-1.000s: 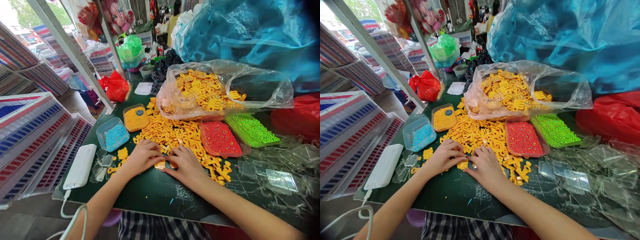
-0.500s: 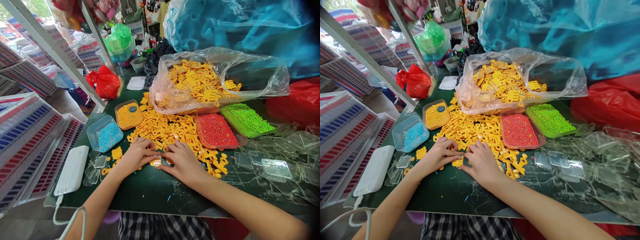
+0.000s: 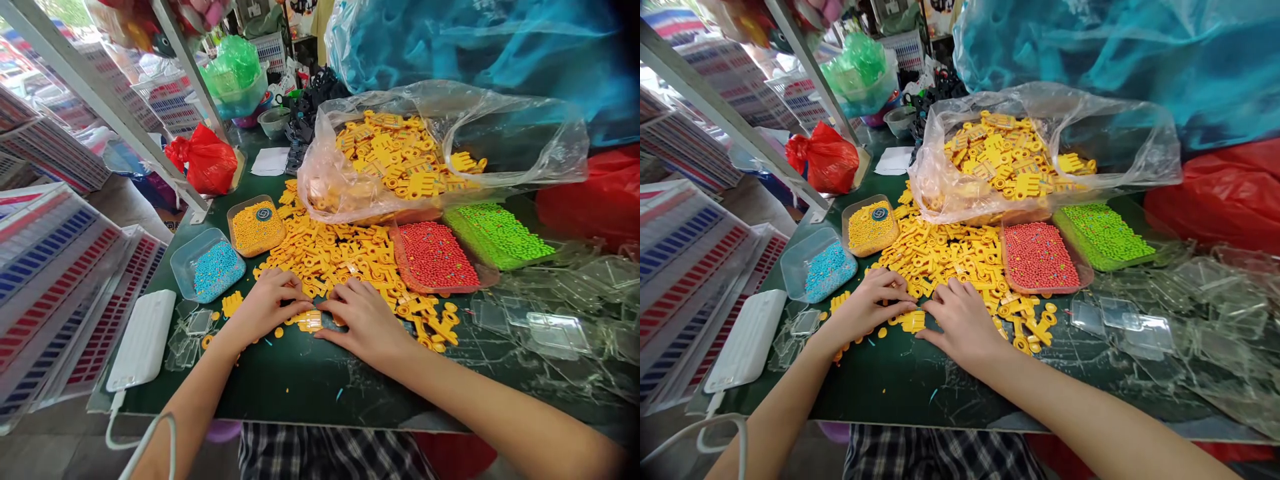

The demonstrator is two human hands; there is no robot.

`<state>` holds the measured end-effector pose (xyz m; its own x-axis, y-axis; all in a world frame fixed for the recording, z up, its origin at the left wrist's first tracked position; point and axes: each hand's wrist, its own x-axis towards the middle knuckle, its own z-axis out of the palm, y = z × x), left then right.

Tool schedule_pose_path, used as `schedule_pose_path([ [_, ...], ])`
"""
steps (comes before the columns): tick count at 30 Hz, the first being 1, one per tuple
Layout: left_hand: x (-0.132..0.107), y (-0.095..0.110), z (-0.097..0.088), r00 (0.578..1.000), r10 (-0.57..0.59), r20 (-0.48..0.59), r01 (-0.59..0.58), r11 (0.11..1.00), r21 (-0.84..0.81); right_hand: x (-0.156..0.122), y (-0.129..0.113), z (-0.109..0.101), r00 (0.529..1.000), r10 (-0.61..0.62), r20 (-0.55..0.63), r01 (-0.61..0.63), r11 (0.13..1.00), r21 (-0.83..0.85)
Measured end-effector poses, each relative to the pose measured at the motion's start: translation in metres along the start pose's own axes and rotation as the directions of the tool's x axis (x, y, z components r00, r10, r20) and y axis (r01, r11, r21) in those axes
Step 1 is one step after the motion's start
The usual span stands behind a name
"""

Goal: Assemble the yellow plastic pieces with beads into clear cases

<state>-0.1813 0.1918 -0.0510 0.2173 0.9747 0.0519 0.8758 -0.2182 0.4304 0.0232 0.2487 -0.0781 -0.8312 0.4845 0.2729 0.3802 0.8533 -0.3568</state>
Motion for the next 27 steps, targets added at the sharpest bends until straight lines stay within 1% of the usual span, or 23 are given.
schedule_pose_path([
  [1, 0.000, 0.000, -0.001, 1.000, 0.005, -0.025, -0.005, 1.000, 0.009, 0.000, 0.000, 0.001, 1.000, -0.005, -0.001, 0.005, 1.000, 0.003],
  [2, -0.001, 0.000, -0.004, 0.997, 0.005, -0.074, -0.003, 1.000, 0.023, 0.000, 0.000, 0.001, 1.000, -0.006, -0.005, 0.006, 1.000, 0.006],
  [3, -0.002, -0.002, -0.008, 0.989, -0.004, -0.146, 0.010, 0.999, 0.043, 0.000, -0.001, 0.002, 1.000, -0.004, -0.015, 0.004, 1.000, 0.009],
  [4, -0.004, -0.005, -0.014, 0.971, -0.024, -0.238, 0.042, 0.997, 0.071, 0.000, -0.001, 0.002, 1.000, -0.002, -0.027, 0.002, 1.000, 0.013],
  [5, -0.007, -0.010, -0.021, 0.938, -0.055, -0.343, 0.096, 0.990, 0.104, -0.001, -0.001, 0.003, 0.999, -0.002, -0.041, 0.002, 1.000, 0.018],
  [6, -0.011, -0.017, -0.028, 0.890, -0.097, -0.445, 0.174, 0.975, 0.135, -0.001, -0.001, 0.003, 0.999, -0.004, -0.053, 0.006, 1.000, 0.022],
  [7, -0.016, -0.025, -0.035, 0.834, -0.145, -0.532, 0.267, 0.950, 0.160, -0.001, -0.001, 0.004, 0.998, -0.007, -0.062, 0.009, 1.000, 0.022],
  [8, -0.023, -0.035, -0.043, 0.778, -0.198, -0.596, 0.367, 0.913, 0.176, -0.002, -0.002, 0.004, 0.998, -0.010, -0.065, 0.011, 1.000, 0.018],
  [9, -0.029, -0.045, -0.049, 0.734, -0.262, -0.627, 0.466, 0.866, 0.183, -0.002, -0.002, 0.004, 0.998, -0.013, -0.065, 0.013, 1.000, 0.012],
  [10, -0.035, -0.054, -0.055, 0.706, -0.331, -0.626, 0.548, 0.815, 0.188, -0.002, -0.002, 0.004, 0.998, -0.014, -0.062, 0.014, 1.000, 0.005],
  [11, -0.041, -0.062, -0.060, 0.695, -0.400, -0.598, 0.611, 0.767, 0.197, -0.002, -0.003, 0.004, 0.998, -0.014, -0.061, 0.014, 1.000, 0.001],
  [12, -0.045, -0.068, -0.064, 0.691, -0.454, -0.562, 0.650, 0.731, 0.207, -0.002, -0.003, 0.004, 0.998, -0.013, -0.061, 0.013, 1.000, 0.000],
  [13, -0.046, -0.071, -0.067, 0.696, -0.484, -0.529, 0.663, 0.717, 0.216, -0.002, -0.003, 0.004, 0.998, -0.013, -0.062, 0.013, 1.000, 0.000],
  [14, -0.045, -0.072, -0.070, 0.711, -0.489, -0.505, 0.654, 0.724, 0.220, -0.002, -0.003, 0.003, 0.998, -0.016, -0.064, 0.016, 1.000, 0.001],
  [15, -0.040, -0.071, -0.073, 0.734, -0.469, -0.491, 0.625, 0.749, 0.220, -0.002, -0.003, 0.003, 0.998, -0.018, -0.066, 0.018, 1.000, 0.001],
  [16, -0.033, -0.068, -0.076, 0.766, -0.432, -0.477, 0.580, 0.784, 0.221, -0.002, -0.003, 0.003, 0.997, -0.022, -0.068, 0.022, 1.000, 0.000],
  [18, -0.012, -0.062, -0.082, 0.848, -0.336, -0.411, 0.462, 0.849, 0.258, -0.002, -0.003, 0.003, 0.997, -0.030, -0.070, 0.030, 1.000, -0.001],
  [20, 0.014, -0.059, -0.087, 0.927, -0.248, -0.281, 0.337, 0.881, 0.333, -0.002, -0.003, 0.002, 0.997, -0.035, -0.071, 0.036, 0.999, 0.013],
  [21, 0.027, -0.060, -0.089, 0.954, -0.218, -0.205, 0.280, 0.892, 0.354, -0.002, -0.002, 0.002, 0.997, -0.037, -0.071, 0.039, 0.999, 0.022],
  [22, 0.039, -0.062, -0.091, 0.972, -0.201, -0.120, 0.231, 0.908, 0.349, -0.001, -0.002, 0.002, 0.997, -0.039, -0.071, 0.041, 0.999, 0.029],
  [23, 0.050, -0.065, -0.092, 0.979, -0.199, -0.038, 0.200, 0.925, 0.323, -0.001, -0.002, 0.001, 0.997, -0.040, -0.070, 0.043, 0.999, 0.033],
  [25, 0.068, -0.072, -0.091, 0.970, -0.217, 0.107, 0.185, 0.951, 0.249, -0.001, -0.002, 0.000, 0.997, -0.038, -0.067, 0.040, 0.999, 0.027],
  [27, 0.080, -0.078, -0.089, 0.952, -0.237, 0.193, 0.196, 0.957, 0.212, 0.000, -0.002, -0.001, 0.997, -0.035, -0.061, 0.036, 0.999, 0.007],
])
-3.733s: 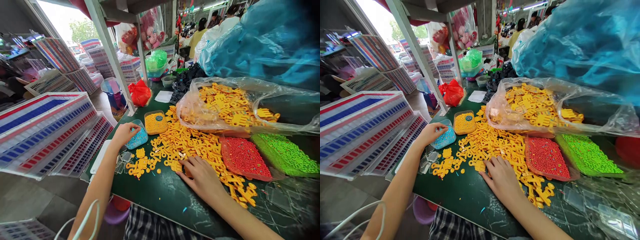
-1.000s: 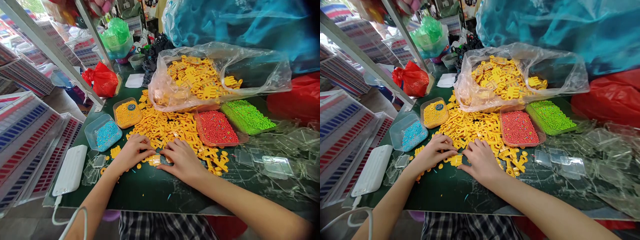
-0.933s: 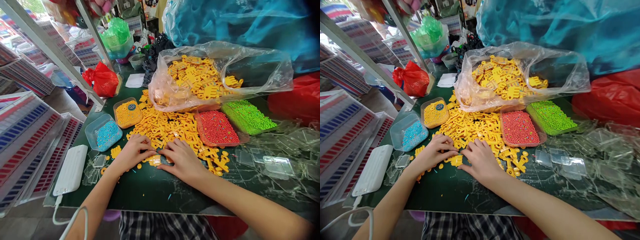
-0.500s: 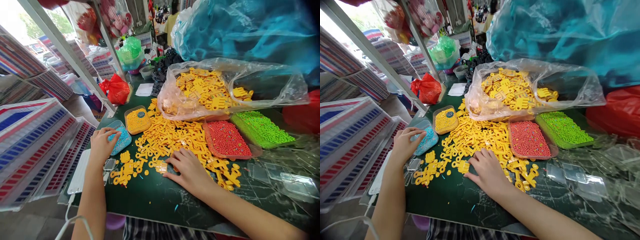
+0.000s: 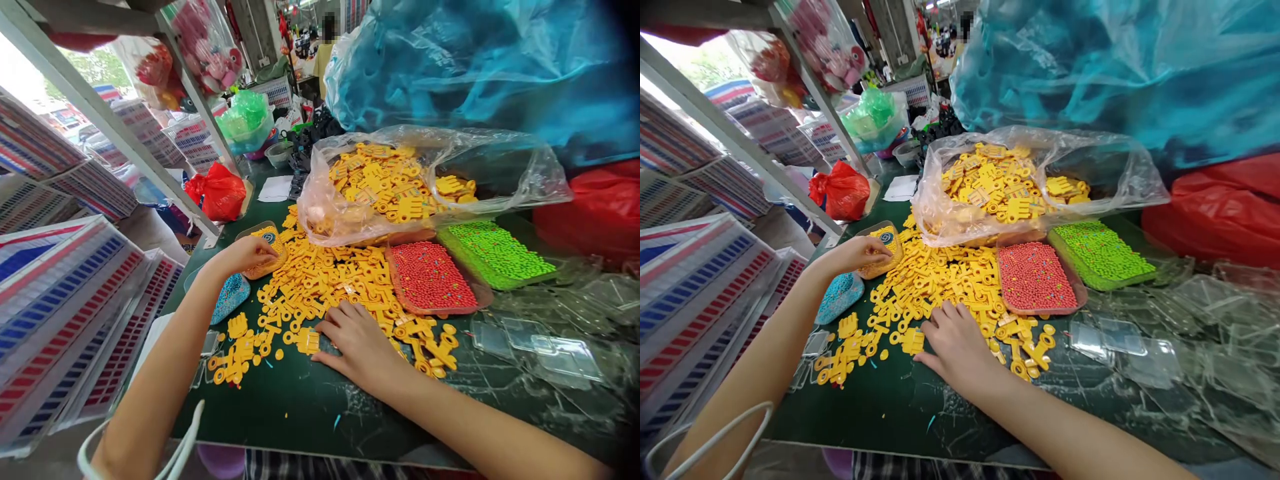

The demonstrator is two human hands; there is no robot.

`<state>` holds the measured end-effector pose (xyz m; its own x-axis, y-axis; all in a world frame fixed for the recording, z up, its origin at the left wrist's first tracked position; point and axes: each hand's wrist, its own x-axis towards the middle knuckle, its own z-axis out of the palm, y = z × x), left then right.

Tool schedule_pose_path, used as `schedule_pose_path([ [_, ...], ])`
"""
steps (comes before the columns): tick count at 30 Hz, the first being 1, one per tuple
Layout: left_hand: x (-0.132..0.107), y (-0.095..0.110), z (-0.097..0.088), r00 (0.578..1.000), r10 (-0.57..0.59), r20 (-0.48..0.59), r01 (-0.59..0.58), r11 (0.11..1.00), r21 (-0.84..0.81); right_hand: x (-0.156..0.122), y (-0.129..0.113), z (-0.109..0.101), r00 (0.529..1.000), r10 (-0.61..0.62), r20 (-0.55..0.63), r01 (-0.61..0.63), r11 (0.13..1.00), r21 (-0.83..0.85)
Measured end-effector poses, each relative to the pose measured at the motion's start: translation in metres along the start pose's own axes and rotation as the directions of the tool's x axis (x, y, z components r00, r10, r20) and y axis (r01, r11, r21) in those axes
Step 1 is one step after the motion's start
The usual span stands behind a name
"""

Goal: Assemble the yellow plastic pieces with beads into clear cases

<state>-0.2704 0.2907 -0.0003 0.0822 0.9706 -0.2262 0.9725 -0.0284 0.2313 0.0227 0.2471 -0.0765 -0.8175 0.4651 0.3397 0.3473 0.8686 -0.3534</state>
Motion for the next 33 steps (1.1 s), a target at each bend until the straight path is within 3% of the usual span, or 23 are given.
schedule_pose_path([
  [4, 0.014, -0.003, 0.006, 0.999, -0.013, 0.049, 0.012, 1.000, 0.012, 0.002, 0.000, -0.001, 1.000, -0.008, 0.016, 0.009, 0.999, -0.038],
  [8, 0.015, -0.004, 0.008, 0.998, -0.053, 0.021, 0.052, 0.998, 0.038, 0.002, 0.001, -0.001, 0.999, -0.002, 0.032, 0.003, 1.000, -0.026],
  [17, -0.015, 0.001, 0.011, 0.957, -0.189, -0.222, 0.206, 0.977, 0.053, -0.001, 0.002, 0.001, 1.000, -0.011, 0.018, 0.011, 1.000, 0.011],
  [21, -0.027, 0.006, 0.015, 0.935, -0.178, -0.305, 0.201, 0.979, 0.045, -0.001, 0.002, 0.001, 1.000, -0.018, 0.013, 0.018, 1.000, 0.015],
  [26, -0.062, 0.041, 0.033, 0.854, -0.015, -0.520, -0.005, 0.999, -0.037, -0.002, 0.001, 0.003, 1.000, 0.001, 0.012, -0.001, 1.000, 0.031],
  [29, -0.084, 0.073, 0.058, 0.883, 0.129, -0.451, -0.160, 0.987, -0.031, -0.002, -0.001, 0.004, 0.999, 0.033, 0.000, -0.033, 0.999, 0.030],
  [33, -0.101, 0.101, 0.087, 0.927, 0.181, -0.329, -0.193, 0.981, -0.003, -0.001, -0.002, 0.001, 0.999, 0.042, -0.028, -0.041, 0.999, 0.016],
])
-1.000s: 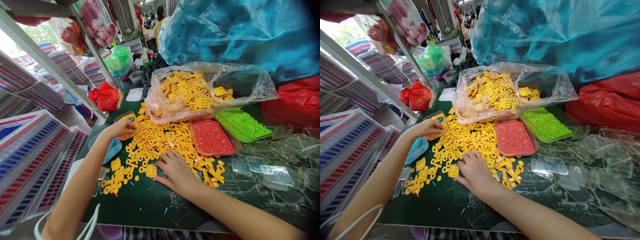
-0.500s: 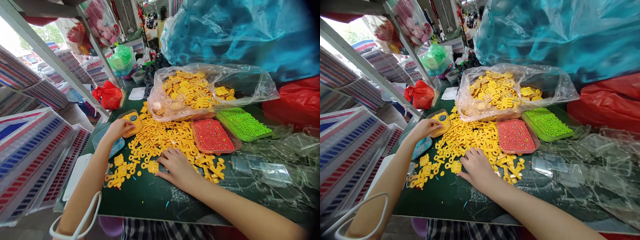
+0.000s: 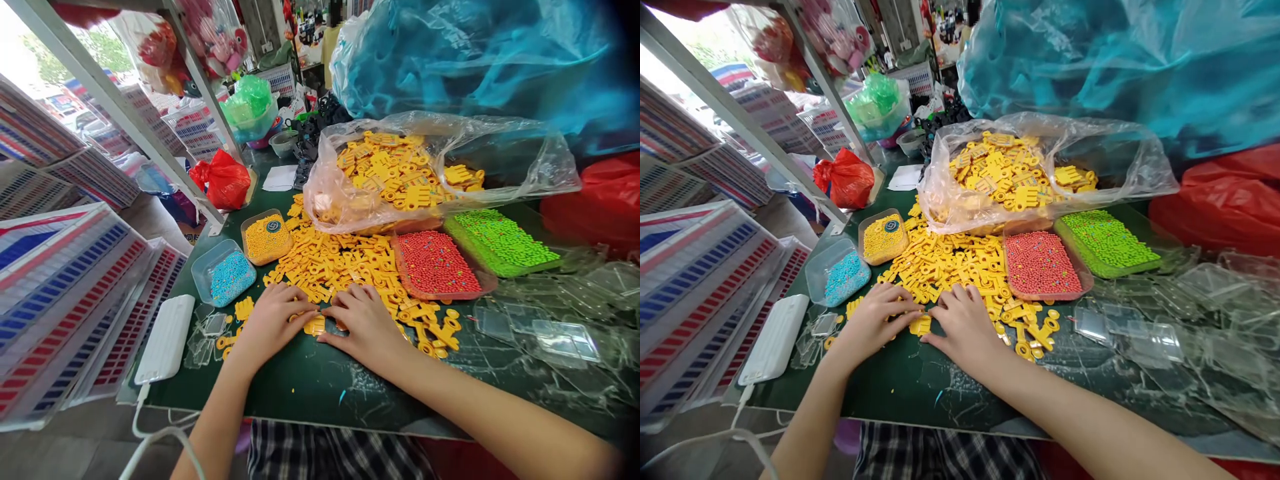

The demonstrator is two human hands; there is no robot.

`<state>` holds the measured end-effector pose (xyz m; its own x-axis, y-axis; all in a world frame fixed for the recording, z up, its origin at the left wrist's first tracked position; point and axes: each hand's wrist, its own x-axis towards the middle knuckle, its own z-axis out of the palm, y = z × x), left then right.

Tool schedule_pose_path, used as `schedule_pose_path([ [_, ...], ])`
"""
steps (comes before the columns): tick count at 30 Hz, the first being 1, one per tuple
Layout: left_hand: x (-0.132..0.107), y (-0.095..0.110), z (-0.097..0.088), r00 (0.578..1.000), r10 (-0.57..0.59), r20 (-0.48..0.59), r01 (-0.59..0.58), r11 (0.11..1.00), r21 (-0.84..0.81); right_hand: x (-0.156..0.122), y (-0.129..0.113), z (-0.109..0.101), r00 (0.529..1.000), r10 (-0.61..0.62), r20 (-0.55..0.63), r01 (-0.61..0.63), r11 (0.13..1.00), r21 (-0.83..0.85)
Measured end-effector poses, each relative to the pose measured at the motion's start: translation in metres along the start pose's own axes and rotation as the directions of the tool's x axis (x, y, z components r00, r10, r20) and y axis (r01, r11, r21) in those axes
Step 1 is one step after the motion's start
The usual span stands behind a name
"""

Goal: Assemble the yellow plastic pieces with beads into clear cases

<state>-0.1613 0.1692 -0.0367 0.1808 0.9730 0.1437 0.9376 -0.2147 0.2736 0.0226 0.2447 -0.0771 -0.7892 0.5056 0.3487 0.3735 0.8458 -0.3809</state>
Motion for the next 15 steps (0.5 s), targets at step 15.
schedule_pose_path([
  [15, -0.010, -0.003, 0.015, 0.998, -0.026, 0.056, 0.032, 0.995, -0.097, 0.001, 0.001, -0.005, 0.998, -0.053, 0.037, 0.052, 0.998, 0.032],
])
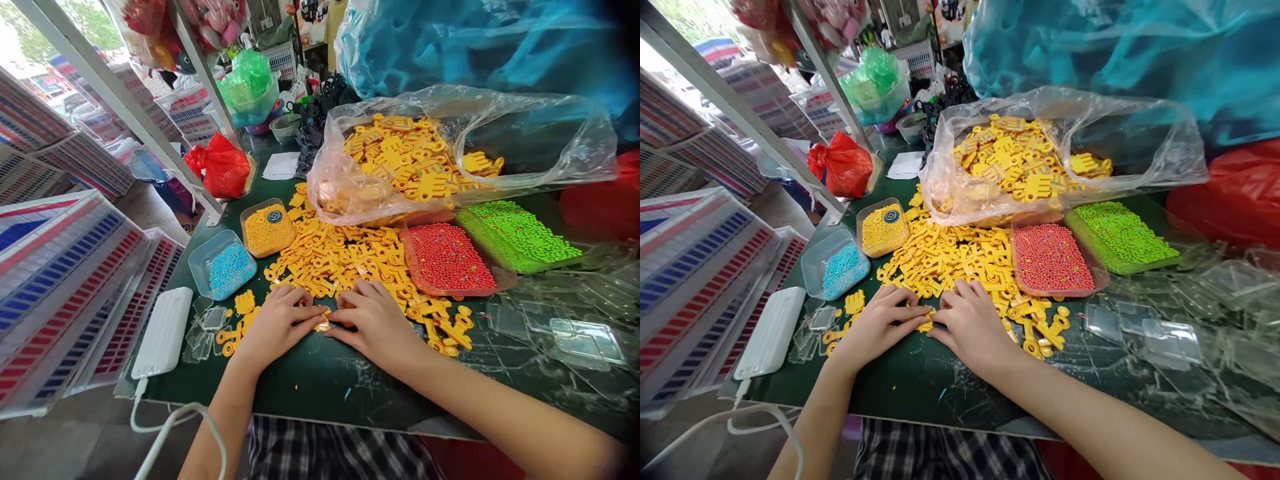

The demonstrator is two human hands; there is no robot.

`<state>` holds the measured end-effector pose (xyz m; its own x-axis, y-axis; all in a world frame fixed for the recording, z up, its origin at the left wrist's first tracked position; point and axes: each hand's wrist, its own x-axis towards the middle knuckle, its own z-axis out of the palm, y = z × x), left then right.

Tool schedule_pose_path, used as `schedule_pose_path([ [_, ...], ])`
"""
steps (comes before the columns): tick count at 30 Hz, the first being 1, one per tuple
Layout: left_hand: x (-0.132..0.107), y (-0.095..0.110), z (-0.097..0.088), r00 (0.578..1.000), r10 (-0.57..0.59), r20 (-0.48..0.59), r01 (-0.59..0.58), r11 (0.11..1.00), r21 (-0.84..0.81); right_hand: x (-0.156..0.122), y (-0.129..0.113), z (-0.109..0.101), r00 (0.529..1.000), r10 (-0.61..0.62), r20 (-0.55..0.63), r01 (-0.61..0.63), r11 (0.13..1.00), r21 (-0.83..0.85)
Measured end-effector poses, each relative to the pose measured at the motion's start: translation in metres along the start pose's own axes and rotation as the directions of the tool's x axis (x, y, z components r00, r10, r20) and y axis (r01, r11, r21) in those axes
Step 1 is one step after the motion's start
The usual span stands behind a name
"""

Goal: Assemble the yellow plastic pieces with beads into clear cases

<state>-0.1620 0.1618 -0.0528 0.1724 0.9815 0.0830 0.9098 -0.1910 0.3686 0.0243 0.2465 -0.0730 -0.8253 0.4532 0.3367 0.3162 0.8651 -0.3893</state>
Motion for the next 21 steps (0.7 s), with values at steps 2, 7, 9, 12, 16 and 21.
schedule_pose_path([
  [2, 0.001, 0.000, -0.001, 1.000, -0.001, -0.002, 0.001, 0.999, -0.042, 0.000, 0.000, 0.000, 1.000, 0.002, 0.002, -0.002, 1.000, 0.003],
  [7, 0.000, -0.002, -0.003, 0.991, -0.060, -0.123, 0.043, 0.989, -0.139, -0.001, 0.002, 0.000, 1.000, 0.005, -0.003, -0.005, 1.000, -0.008],
  [9, 0.000, -0.005, -0.005, 0.969, -0.109, -0.220, 0.076, 0.985, -0.154, -0.001, 0.002, 0.000, 1.000, 0.008, 0.005, -0.008, 1.000, -0.020],
  [12, 0.004, -0.016, -0.017, 0.886, -0.256, -0.386, 0.218, 0.966, -0.140, -0.002, 0.002, 0.000, 1.000, 0.008, -0.001, -0.008, 0.999, -0.041],
  [16, 0.029, -0.044, -0.050, 0.793, -0.402, -0.458, 0.469, 0.882, 0.037, -0.002, 0.002, -0.001, 1.000, -0.012, -0.022, 0.011, 0.997, -0.076],
  [21, 0.082, -0.079, -0.080, 0.860, -0.485, -0.159, 0.508, 0.786, 0.352, -0.001, 0.003, -0.003, 1.000, 0.007, 0.026, -0.003, 0.992, -0.123],
])
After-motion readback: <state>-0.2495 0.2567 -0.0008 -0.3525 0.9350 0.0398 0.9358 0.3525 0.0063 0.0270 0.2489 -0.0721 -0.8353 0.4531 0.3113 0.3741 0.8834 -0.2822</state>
